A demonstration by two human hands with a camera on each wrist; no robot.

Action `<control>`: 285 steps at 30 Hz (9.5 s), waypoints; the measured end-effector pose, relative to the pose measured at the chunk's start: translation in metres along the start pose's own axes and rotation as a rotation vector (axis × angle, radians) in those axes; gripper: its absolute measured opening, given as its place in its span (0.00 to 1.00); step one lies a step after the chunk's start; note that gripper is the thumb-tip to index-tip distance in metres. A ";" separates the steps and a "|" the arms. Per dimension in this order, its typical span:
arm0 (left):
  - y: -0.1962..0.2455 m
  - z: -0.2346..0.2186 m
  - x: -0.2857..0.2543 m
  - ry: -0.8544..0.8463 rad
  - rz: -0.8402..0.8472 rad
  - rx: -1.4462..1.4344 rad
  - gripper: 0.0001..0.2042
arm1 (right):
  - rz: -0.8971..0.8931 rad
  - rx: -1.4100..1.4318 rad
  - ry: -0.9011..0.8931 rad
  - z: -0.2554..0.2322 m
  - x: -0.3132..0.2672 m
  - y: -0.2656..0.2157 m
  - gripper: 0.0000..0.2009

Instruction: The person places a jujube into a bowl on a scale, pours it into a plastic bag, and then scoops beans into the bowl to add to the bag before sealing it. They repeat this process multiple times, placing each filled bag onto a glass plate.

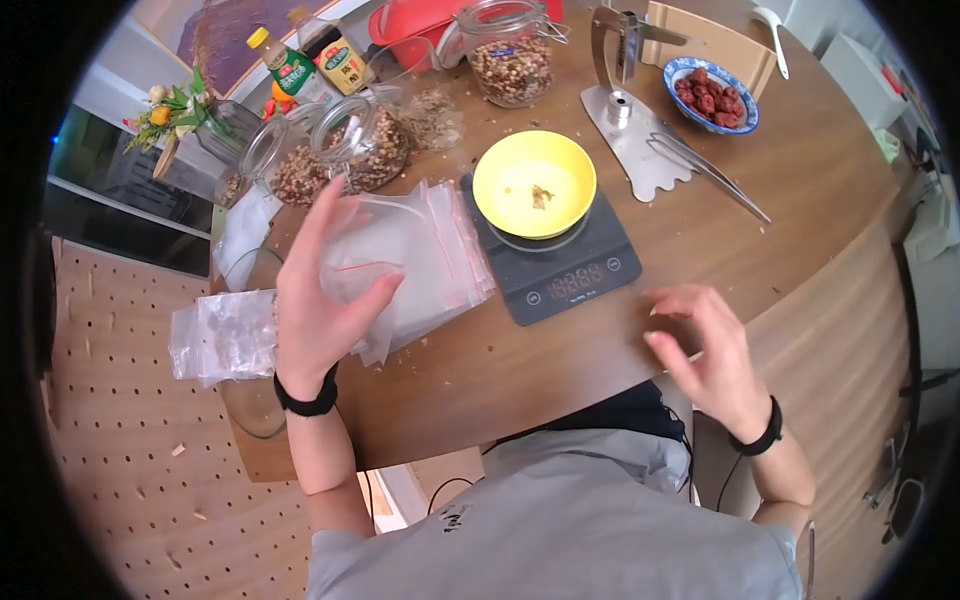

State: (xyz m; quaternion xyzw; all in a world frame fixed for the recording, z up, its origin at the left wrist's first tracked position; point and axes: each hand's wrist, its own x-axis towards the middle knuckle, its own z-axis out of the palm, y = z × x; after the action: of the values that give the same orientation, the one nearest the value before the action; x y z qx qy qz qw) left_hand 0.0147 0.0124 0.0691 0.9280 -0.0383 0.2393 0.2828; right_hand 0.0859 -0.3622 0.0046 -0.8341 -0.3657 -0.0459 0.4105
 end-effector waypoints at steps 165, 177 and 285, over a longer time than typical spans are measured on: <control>-0.001 0.026 -0.015 0.274 0.182 -0.502 0.49 | 0.113 1.029 -0.073 0.040 0.233 -0.048 0.18; -0.013 0.035 -0.013 0.269 0.192 -0.449 0.51 | 0.417 0.787 0.033 -0.025 0.066 -0.005 0.15; -0.027 0.045 -0.013 0.354 0.039 -0.592 0.49 | -0.446 -0.328 -0.089 -0.010 0.185 -0.099 0.13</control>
State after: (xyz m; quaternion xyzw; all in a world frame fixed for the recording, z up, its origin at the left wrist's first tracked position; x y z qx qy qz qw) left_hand 0.0273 0.0096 0.0171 0.7488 -0.0744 0.3806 0.5375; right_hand 0.1590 -0.2248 0.1452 -0.7897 -0.5454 -0.1570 0.2331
